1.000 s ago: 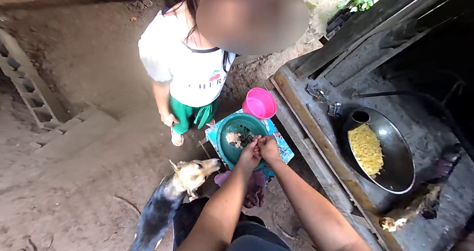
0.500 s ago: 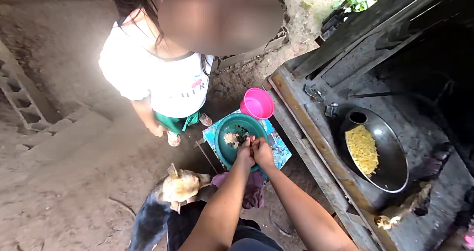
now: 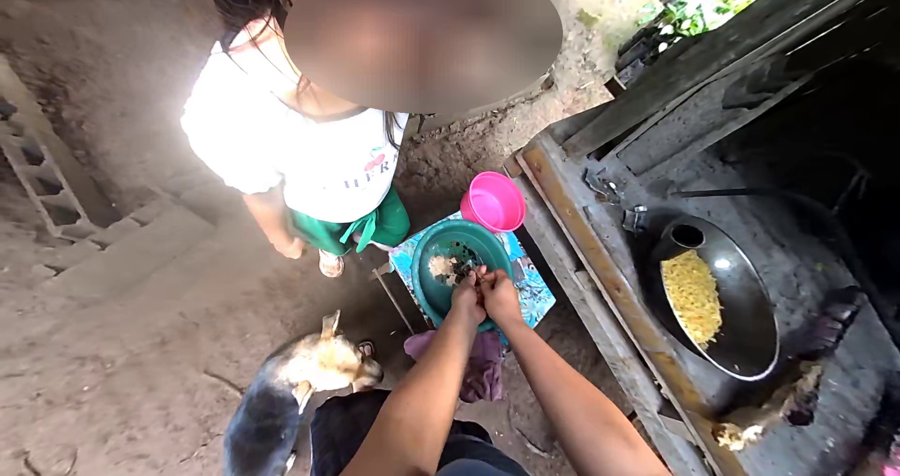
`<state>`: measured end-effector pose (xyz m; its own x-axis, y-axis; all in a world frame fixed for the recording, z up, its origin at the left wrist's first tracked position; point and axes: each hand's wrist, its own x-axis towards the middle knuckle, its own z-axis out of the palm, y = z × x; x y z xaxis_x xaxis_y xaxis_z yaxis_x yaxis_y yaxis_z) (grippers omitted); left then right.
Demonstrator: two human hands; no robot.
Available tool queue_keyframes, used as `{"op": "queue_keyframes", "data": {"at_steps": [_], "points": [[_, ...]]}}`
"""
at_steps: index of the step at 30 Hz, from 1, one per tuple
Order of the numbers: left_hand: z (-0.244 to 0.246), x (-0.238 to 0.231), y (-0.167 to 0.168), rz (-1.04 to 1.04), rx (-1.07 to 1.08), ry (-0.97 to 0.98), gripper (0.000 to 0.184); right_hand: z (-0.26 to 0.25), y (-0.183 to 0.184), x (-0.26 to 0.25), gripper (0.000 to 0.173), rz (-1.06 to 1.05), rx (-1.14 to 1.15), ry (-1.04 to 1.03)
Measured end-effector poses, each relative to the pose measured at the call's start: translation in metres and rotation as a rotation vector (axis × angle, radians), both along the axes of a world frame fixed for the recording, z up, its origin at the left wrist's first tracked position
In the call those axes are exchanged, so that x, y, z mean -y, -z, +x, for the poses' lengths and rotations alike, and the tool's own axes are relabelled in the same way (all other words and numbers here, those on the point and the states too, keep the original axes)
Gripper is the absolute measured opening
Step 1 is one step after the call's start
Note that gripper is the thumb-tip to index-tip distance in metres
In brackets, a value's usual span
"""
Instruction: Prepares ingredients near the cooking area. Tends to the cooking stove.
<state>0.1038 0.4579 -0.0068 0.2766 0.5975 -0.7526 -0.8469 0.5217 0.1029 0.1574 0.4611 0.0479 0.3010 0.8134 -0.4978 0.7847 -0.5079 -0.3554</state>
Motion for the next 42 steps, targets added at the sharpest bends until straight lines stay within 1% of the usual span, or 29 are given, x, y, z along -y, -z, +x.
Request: {"op": "queue_keyframes", "data": {"at_steps": [5, 8, 10, 18, 20, 22, 25, 27, 29, 33, 35, 37, 38, 42], "points": [[0.004, -0.002, -0.002, -0.012, -0.075, -0.032, 0.037, -0.008, -0.003, 0.001, 0.028, -0.053, 0.084, -0.075], [0.004, -0.005, -0.005, -0.037, -0.088, -0.048, 0.034, -0.008, -0.004, 0.001, 0.028, -0.06, 0.102, -0.091], [0.005, -0.006, -0.005, -0.048, -0.083, -0.063, 0.032, -0.008, -0.004, 0.001, 0.027, -0.06, 0.108, -0.094], [0.005, -0.006, -0.003, -0.122, -0.031, -0.142, 0.036, -0.006, 0.0, 0.004, 0.027, -0.065, 0.082, -0.102], [0.003, -0.006, -0.003, -0.137, 0.009, -0.152, 0.038, -0.006, 0.0, 0.004, 0.027, -0.053, 0.066, -0.084], [-0.001, -0.004, -0.004, -0.097, 0.084, -0.115, 0.038, -0.004, 0.0, 0.005, 0.027, -0.003, 0.048, -0.044], [-0.003, 0.008, -0.01, 0.027, 0.155, 0.017, 0.032, 0.003, -0.003, 0.002, 0.024, 0.087, 0.012, 0.03], [-0.003, 0.017, -0.012, 0.107, 0.162, 0.054, 0.027, 0.005, -0.009, -0.003, 0.024, 0.068, 0.015, 0.029], [-0.004, 0.022, -0.009, 0.165, 0.14, 0.063, 0.029, 0.007, -0.011, -0.004, 0.025, 0.045, 0.01, 0.005], [0.0, 0.019, -0.005, 0.091, 0.128, 0.048, 0.02, 0.011, -0.011, -0.002, 0.026, 0.002, 0.025, -0.059], [0.002, 0.016, -0.006, 0.047, 0.126, 0.044, 0.025, 0.008, -0.014, 0.0, 0.027, -0.022, 0.077, -0.115], [0.003, 0.015, -0.009, 0.036, 0.092, 0.047, 0.024, 0.007, -0.017, 0.002, 0.027, -0.03, 0.115, -0.14], [0.005, 0.015, -0.01, 0.04, 0.067, 0.048, 0.024, 0.006, -0.017, 0.003, 0.027, -0.036, 0.134, -0.148], [0.013, 0.017, -0.008, 0.073, -0.016, 0.066, 0.033, 0.003, -0.016, 0.01, 0.029, -0.047, 0.173, -0.167]]}}
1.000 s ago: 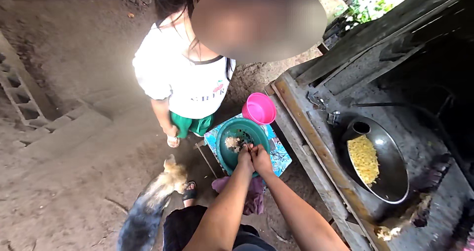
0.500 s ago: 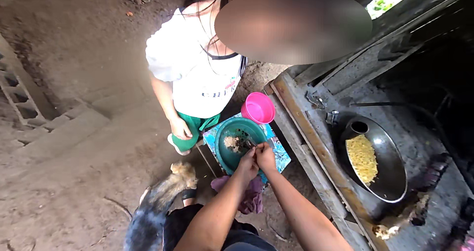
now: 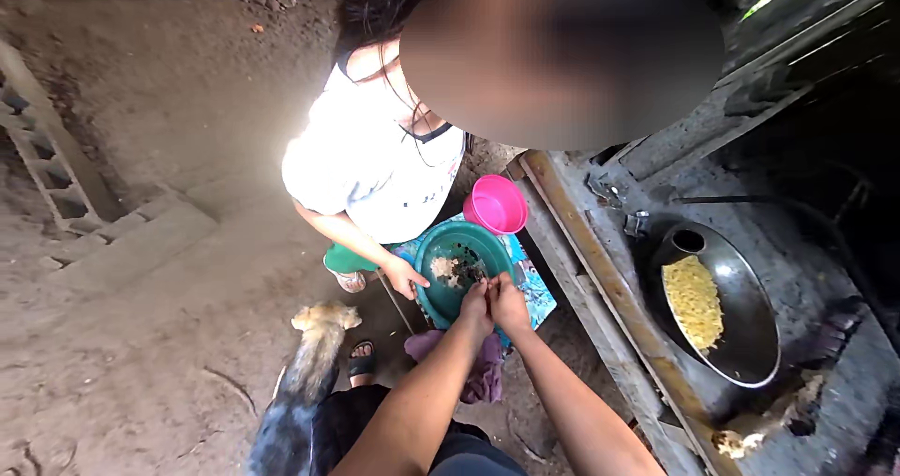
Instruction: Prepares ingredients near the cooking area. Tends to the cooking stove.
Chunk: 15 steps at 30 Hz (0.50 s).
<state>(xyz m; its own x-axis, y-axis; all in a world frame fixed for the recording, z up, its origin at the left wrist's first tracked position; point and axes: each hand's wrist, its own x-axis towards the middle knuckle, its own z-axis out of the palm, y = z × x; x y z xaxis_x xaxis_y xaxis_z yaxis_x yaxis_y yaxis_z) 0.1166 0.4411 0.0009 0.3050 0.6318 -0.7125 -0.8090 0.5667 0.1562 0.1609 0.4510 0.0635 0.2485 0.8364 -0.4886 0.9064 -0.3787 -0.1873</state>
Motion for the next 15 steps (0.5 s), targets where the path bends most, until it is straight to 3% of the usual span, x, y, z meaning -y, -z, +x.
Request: {"op": "queue_keyframes", "data": {"at_steps": [3, 6, 9, 15], "points": [[0.002, 0.001, -0.001, -0.026, -0.002, 0.012, 0.042, 0.0, 0.002, 0.002, 0.029, -0.015, 0.003, 0.018], [-0.005, 0.0, 0.003, -0.021, 0.15, 0.057, 0.033, 0.011, 0.001, -0.002, 0.03, -0.037, -0.063, 0.04], [-0.005, 0.001, 0.02, 0.145, 0.314, 0.024, 0.023, 0.029, 0.006, -0.008, 0.026, -0.019, -0.175, -0.009], [-0.009, -0.009, -0.001, 0.086, 0.141, 0.013, 0.032, 0.02, -0.008, -0.008, 0.026, 0.02, -0.176, -0.018]]}}
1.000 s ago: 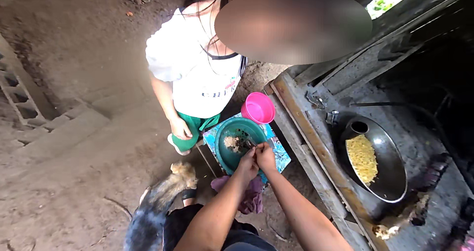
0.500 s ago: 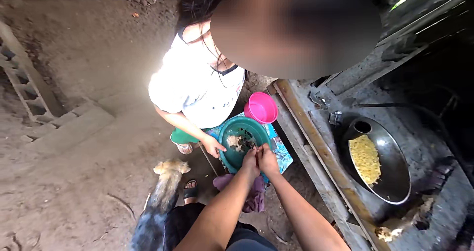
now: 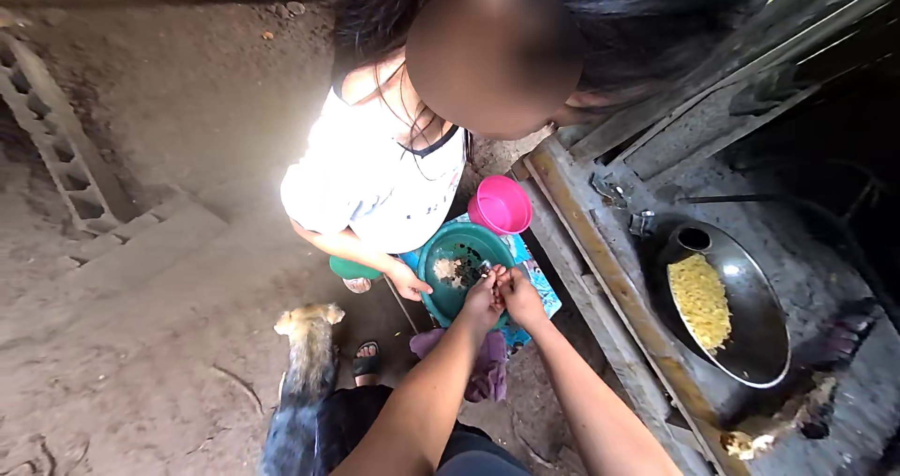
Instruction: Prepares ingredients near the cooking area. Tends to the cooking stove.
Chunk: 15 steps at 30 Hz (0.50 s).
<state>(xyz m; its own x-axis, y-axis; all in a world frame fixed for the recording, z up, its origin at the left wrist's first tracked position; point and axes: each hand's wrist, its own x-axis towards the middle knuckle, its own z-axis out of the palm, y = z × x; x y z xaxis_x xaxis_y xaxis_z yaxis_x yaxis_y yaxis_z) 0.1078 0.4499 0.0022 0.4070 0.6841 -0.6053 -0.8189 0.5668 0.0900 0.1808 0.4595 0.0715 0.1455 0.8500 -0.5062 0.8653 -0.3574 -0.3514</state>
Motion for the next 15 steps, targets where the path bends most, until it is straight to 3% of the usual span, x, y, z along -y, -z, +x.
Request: {"op": "queue_keyframes", "data": {"at_steps": [15], "points": [[0.015, -0.007, -0.003, -0.158, -0.177, -0.173, 0.031, -0.015, 0.006, 0.014, 0.029, -0.028, 0.21, -0.106]]}}
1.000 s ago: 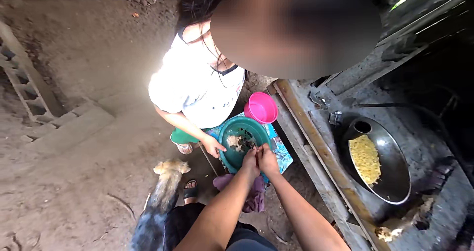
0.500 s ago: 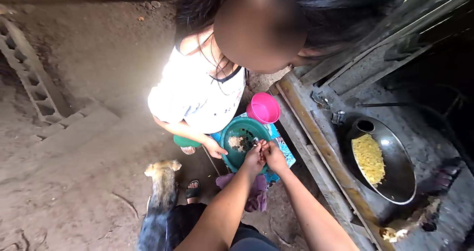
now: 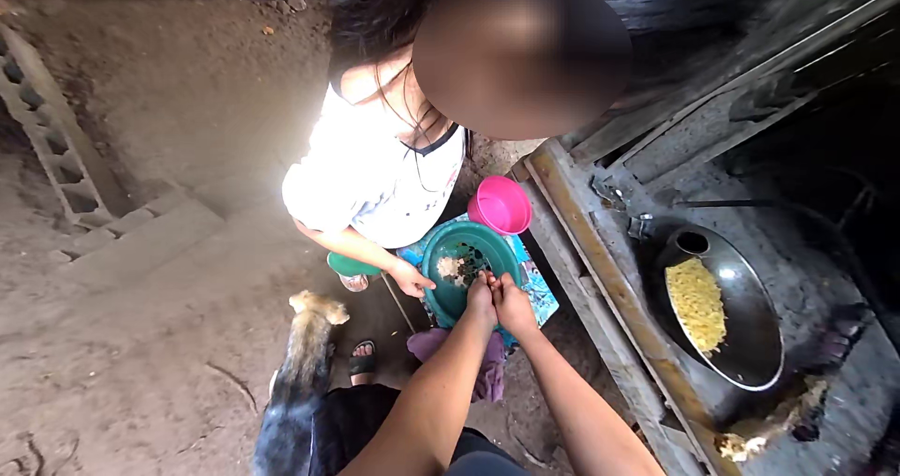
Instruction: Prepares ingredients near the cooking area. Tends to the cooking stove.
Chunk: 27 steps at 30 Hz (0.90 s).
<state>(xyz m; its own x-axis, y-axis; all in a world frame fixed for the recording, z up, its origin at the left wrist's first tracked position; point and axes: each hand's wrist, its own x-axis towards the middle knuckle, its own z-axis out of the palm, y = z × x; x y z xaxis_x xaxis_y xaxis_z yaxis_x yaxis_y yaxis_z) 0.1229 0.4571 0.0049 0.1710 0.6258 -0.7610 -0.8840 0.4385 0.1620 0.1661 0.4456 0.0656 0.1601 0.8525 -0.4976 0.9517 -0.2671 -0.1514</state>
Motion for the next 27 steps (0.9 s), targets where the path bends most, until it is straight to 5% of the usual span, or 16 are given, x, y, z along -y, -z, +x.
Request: {"op": "queue_keyframes", "data": {"at_steps": [9, 15, 17, 27], "points": [[-0.001, 0.001, -0.003, -0.023, -0.006, -0.039, 0.037, 0.002, 0.004, 0.004, 0.029, 0.02, -0.056, 0.031], [-0.008, 0.02, 0.001, 0.178, 0.256, 0.21, 0.028, 0.023, -0.001, -0.007, 0.026, 0.18, -0.282, 0.305], [-0.012, 0.023, 0.001, 0.19, 0.212, 0.232, 0.018, 0.025, -0.006, -0.01, 0.026, 0.136, -0.228, 0.22], [-0.012, 0.027, 0.003, 0.262, -0.01, 0.241, 0.031, 0.019, -0.005, 0.001, 0.028, 0.149, -0.169, 0.137]]}}
